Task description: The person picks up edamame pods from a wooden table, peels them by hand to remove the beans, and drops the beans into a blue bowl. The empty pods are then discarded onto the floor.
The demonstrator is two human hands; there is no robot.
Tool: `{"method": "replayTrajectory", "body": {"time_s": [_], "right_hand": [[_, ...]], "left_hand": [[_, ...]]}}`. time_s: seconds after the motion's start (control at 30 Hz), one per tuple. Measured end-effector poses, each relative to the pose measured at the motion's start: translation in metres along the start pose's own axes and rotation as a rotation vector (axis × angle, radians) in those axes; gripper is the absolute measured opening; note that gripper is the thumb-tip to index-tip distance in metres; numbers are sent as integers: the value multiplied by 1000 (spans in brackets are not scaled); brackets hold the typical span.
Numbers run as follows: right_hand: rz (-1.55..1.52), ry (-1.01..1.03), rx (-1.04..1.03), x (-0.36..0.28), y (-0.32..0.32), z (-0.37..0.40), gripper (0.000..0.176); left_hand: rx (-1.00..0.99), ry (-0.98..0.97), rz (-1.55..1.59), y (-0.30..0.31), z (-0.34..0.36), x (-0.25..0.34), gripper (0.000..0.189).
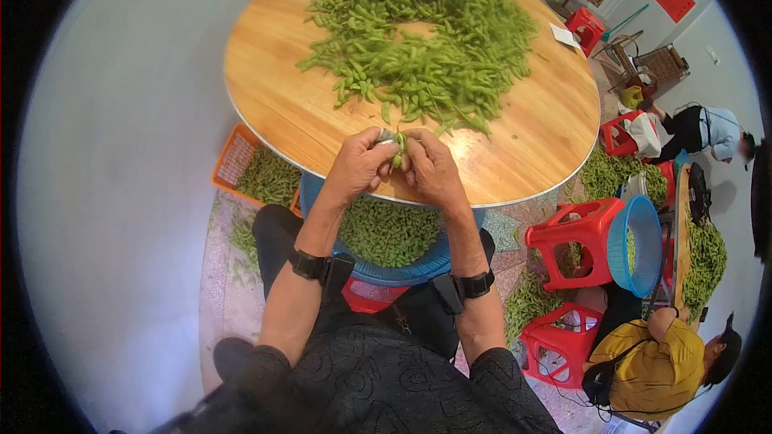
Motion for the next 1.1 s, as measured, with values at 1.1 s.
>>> {"method": "replayTrajectory", "body": {"time_s": [1.1], "right_hand": [[-187, -236, -75, 20, -9, -9, 26]], "left_hand": [[69, 6, 55, 8, -1, -2, 15]]}}
Point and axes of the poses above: each hand's wrist, its own z-axis away from the middle knuckle, its own y-axis out of the back of the hand, x = y × z, the point moved 10 cm from there along -z, towards the middle knuckle, and after that the axes turned 5 degrees about x, right-handed, at the moved point
